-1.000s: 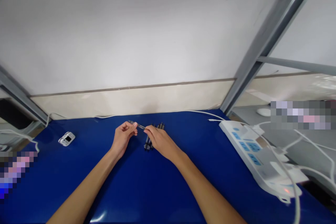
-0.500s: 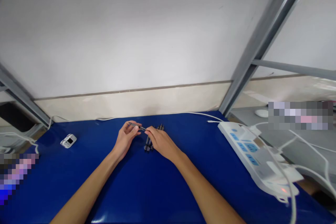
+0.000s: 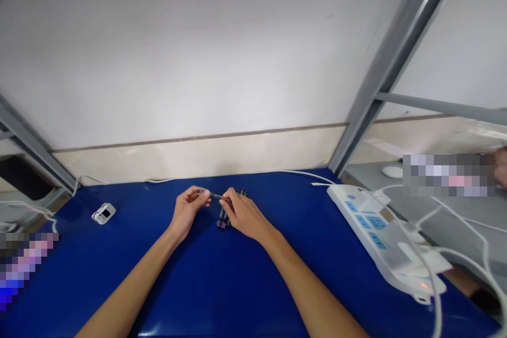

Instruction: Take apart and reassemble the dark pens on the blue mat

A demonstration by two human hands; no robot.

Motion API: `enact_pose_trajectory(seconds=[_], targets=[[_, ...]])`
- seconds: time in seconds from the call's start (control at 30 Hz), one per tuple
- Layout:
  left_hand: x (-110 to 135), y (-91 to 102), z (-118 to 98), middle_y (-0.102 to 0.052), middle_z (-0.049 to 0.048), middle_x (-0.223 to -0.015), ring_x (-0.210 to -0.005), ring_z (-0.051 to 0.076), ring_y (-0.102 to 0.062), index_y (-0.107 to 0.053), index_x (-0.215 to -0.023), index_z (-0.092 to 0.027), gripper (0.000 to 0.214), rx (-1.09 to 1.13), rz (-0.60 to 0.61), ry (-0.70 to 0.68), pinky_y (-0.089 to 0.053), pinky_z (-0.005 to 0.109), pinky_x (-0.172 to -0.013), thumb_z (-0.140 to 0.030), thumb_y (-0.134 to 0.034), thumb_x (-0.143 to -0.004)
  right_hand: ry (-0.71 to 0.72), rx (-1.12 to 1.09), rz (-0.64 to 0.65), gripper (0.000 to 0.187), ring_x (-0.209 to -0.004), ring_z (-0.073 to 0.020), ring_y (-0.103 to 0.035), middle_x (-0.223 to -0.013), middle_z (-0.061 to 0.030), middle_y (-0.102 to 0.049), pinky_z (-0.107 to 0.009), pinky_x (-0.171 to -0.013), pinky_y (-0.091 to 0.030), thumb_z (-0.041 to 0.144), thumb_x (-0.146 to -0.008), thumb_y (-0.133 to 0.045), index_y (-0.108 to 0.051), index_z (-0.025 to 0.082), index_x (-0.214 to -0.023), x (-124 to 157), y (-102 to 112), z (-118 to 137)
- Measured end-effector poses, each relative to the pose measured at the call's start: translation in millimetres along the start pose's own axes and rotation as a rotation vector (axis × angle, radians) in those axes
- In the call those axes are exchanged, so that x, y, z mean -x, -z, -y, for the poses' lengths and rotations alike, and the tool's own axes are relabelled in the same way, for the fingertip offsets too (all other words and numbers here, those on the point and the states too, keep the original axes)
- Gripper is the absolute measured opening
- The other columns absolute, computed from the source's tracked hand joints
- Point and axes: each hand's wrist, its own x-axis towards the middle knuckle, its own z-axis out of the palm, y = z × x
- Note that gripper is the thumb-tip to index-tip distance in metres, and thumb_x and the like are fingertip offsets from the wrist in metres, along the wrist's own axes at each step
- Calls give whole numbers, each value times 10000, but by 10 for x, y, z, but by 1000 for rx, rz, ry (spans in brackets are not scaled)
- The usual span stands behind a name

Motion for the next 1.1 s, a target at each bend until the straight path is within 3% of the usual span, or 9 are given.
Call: enact_pose_trajectory(seconds=[0.13,0.3,0.4,0.5,0.57,0.63,0.83,0.97,1.1], targets=[[4,-1,40,-736,56,-765,-711,175,-678,-708,-827,-172,340,-9,-22,27,-562,306,-695,-486,-835,-792,58,56,-2,229,-943,-248,-677,-1073,-76,-699,-361,-831,-482,351,-1105,-400,-590,273,-1207,-19,-17,-7],[24,-31,52,-742,54,-782,-720,168,-682,-653,-814,-174,380,-48,18,12,-564,289,-669,-522,-807,-811,41,112,-10,165,-836,-232,-664,-961,-69,-688,-346,-765,-493,349,-1085,-455,-559,233,-1031,-18,-25,-45],[33,-42,42,-738,50,-761,-710,170,-688,-627,-782,-174,395,-77,27,2,-572,291,-661,-534,-782,-830,31,127,14,173,-874,-237,-680,-989,-67,-704,-354,-792,-507,369,-1088,-461,-554,227,-1126,-11,-17,-42],[37,-40,11,-771,72,-896,-802,199,-721,-664,-912,-181,361,-72,57,-19,-595,312,-685,-497,-810,-814,68,150,15,228,-970,-238,-685,-1091,-79,-706,-362,-860,-510,355,-1110,-400,-578,246,-1202,-19,-10,-36],[35,-33,-9,-776,96,-1071,-911,223,-732,-683,-1066,-200,403,-55,104,-50,-612,339,-740,-457,-837,-795,87,170,10,249,-966,-233,-683,-1084,-78,-700,-353,-855,-508,336,-1116,-372,-601,250,-1159,-26,-12,-46],[28,-23,-13,-774,106,-1120,-950,229,-731,-707,-1084,-201,391,-62,134,-76,-609,347,-782,-442,-833,-802,83,180,5,225,-909,-226,-683,-1026,-70,-698,-339,-814,-508,334,-1110,-394,-600,243,-1108,-26,-20,-63],[-4,15,38,-755,63,-748,-612,146,-653,-732,-861,-160,356,-182,17,-56,-549,284,-640,-513,-772,-846,49,167,11,130,-824,-218,-690,-962,-58,-710,-309,-723,-502,322,-1085,-472,-559,225,-1094,-4,-34,-74],[-9,28,42,-727,61,-718,-591,144,-629,-724,-839,-154,412,-167,-25,-50,-534,272,-596,-566,-751,-846,113,249,18,249,-963,-234,-703,-1102,-74,-715,-332,-824,-523,286,-1093,-436,-572,266,-1300,-15,-9,-80],[-49,82,33,-703,53,-726,-595,135,-608,-727,-859,-151,459,-130,-169,-70,-517,260,-583,-609,-735,-841,99,391,34,338,-936,-235,-706,-1119,-91,-706,-327,-799,-525,204,-1082,-393,-568,260,-1366,-35,28,-138]])
